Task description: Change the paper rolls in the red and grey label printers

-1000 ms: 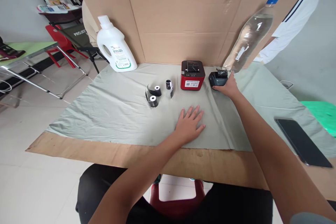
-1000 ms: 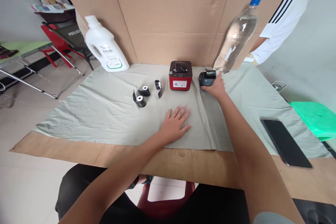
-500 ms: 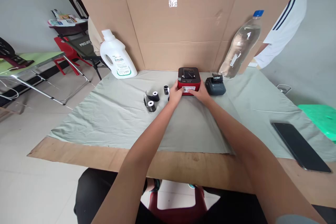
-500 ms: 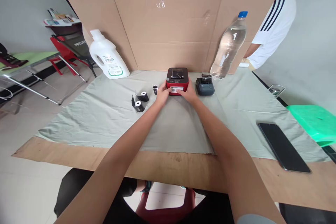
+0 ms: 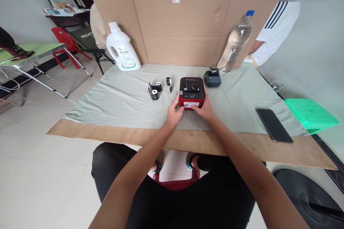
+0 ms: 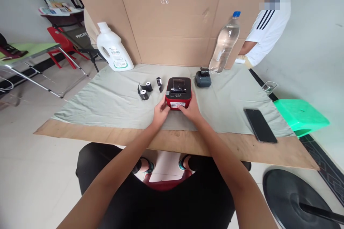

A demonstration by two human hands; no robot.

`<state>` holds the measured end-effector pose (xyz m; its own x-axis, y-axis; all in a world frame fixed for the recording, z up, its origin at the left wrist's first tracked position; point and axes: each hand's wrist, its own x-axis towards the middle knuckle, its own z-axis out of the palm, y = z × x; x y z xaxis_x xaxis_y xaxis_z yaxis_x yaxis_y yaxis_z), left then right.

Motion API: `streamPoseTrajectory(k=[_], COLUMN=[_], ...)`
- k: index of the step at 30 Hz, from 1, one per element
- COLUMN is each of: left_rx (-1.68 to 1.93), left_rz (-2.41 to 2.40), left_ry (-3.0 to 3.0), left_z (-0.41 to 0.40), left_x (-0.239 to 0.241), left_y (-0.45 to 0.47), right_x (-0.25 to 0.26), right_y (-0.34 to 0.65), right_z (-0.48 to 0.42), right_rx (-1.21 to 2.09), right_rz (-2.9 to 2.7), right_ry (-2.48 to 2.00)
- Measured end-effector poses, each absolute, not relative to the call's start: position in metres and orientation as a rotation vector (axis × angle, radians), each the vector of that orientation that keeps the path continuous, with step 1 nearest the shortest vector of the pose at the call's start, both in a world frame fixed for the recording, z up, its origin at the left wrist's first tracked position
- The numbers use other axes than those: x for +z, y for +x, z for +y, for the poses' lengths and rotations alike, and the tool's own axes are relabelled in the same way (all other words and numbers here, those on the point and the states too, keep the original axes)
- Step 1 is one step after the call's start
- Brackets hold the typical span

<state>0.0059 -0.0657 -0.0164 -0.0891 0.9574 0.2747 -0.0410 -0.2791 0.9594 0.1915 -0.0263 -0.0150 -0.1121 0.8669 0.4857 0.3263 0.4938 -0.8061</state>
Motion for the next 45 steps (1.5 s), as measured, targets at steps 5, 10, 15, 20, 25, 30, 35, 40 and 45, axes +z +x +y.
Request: streamPoseTrajectory(k=[5,10,15,20,25,30,35,40,45], left_rx=[1.486,1.466,1.532,1.530,1.471,1.493,1.537,1.557,1.538], left_rz=[1.152,1.167,1.230,1.181,1.131,1.119,1.176,1.176,1.222], left_ry=[1.381,1.484,1.655,1.832,1.918,1.754,1.649,1.704,1.743], left_z=[-0.067,-0.068,-0.064,-0.058,-0.051,-0.045,-0.043,-0.041,-0.040], left_x=[-0.015,-0.010,-0.009,-0.009,-0.011,-0.010,-0.004,-0.007,-0.010], left_y=[0.005,-0.002,-0.006,-0.013,-0.022,-0.018,-0.012,-0.013,-0.012], right_x=[-0.016,-0.015,-0.017,-0.016,-0.016,-0.016,-0.018,0.005,0.054], right_y=[0.191,0.192,0.191,0.190,0.191,0.192,0.190,0.201,0.210], right_z=[-0.031,-0.034,-0.036,-0.034,-0.034,-0.033,-0.037,-0.014,0.053], right_rx=[0.666,0.643,0.648,0.651,0.636,0.615,0.631,0.718,0.858], right_rz=[-1.650,-1.652,-1.645,-1.637,-1.643,-1.655,-1.636,-1.546,-1.617], right_ry=[-1.033,-1.022,-0.994,-1.035,-1.016,-0.997,-1.025,-0.991,-1.099])
